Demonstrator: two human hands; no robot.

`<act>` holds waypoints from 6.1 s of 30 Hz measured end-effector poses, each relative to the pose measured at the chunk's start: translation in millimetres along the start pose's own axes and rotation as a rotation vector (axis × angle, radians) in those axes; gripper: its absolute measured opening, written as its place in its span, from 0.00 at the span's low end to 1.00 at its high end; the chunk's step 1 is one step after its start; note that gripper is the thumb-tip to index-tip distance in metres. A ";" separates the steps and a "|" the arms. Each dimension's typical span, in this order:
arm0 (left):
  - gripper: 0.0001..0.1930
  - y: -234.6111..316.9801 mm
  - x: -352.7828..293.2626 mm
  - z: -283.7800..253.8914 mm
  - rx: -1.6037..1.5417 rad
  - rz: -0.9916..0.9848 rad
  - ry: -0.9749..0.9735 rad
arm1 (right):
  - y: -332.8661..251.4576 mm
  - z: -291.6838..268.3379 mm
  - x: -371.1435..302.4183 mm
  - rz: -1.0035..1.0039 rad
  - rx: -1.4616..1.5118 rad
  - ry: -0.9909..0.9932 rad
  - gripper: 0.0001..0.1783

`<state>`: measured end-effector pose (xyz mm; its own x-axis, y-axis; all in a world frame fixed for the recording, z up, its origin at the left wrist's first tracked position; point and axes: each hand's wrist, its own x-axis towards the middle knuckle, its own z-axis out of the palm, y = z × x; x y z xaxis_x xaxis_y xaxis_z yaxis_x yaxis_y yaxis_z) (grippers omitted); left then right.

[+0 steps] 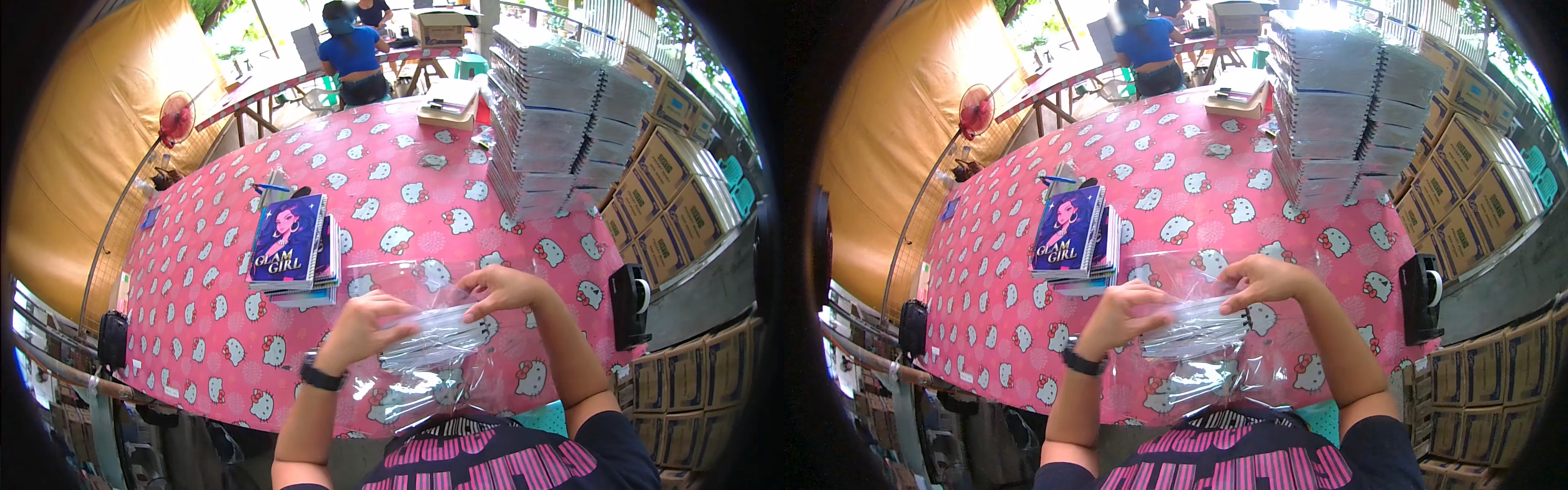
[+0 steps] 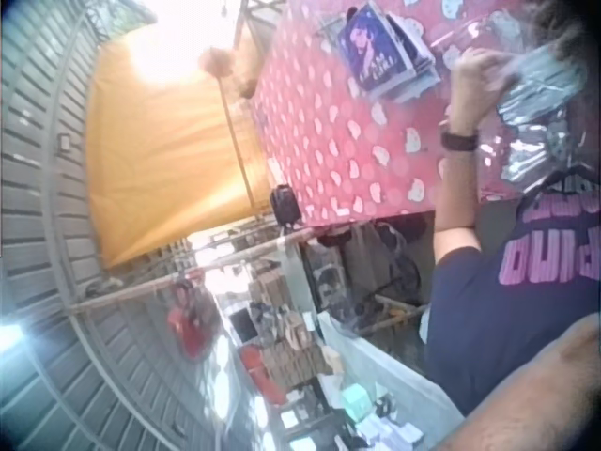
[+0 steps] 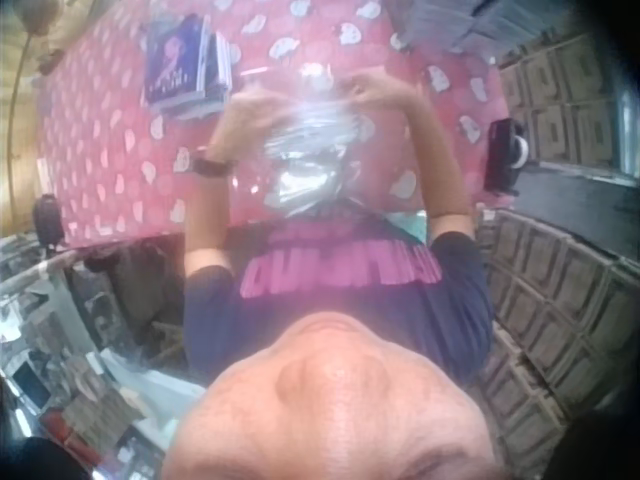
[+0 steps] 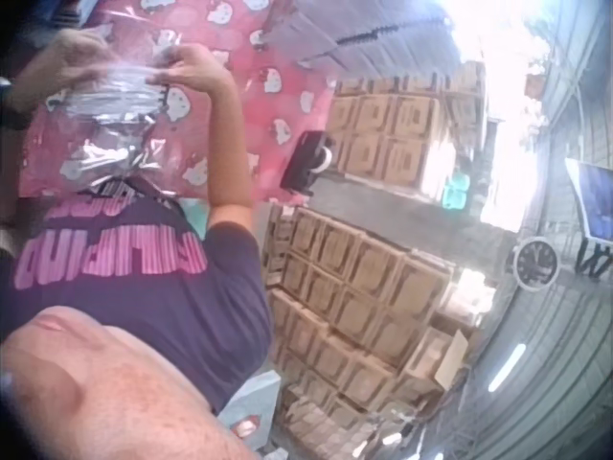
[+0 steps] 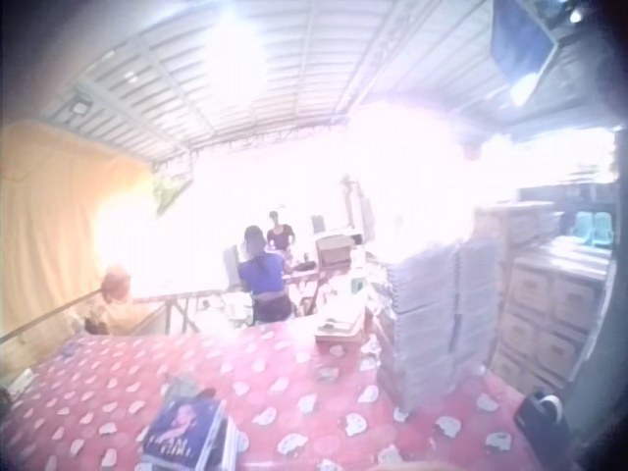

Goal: The person picks up a stack of notebooks, places them inside a large plastic sleeve, folds the sleeve over the stack, and secures the package with tape.

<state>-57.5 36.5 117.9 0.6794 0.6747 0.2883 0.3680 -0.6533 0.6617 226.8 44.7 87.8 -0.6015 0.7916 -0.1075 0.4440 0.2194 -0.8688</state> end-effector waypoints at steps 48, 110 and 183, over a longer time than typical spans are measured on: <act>0.13 22.5 -40.7 55.6 0.328 0.124 0.306 | -36.9 89.9 -32.0 -0.425 -0.713 0.596 0.08; 0.13 4.5 -54.0 58.6 0.155 0.092 0.441 | -70.0 68.4 -39.4 -0.457 0.168 0.691 0.36; 0.48 -59.7 -111.1 183.2 -0.377 -0.723 0.606 | 73.2 99.5 -95.5 0.068 -0.073 0.943 0.13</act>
<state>-38.7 -62.5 -80.5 -0.1014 0.9943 -0.0341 0.2679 0.0603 0.9616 250.6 -71.6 -13.6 0.1979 0.9313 0.3058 0.5181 0.1655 -0.8391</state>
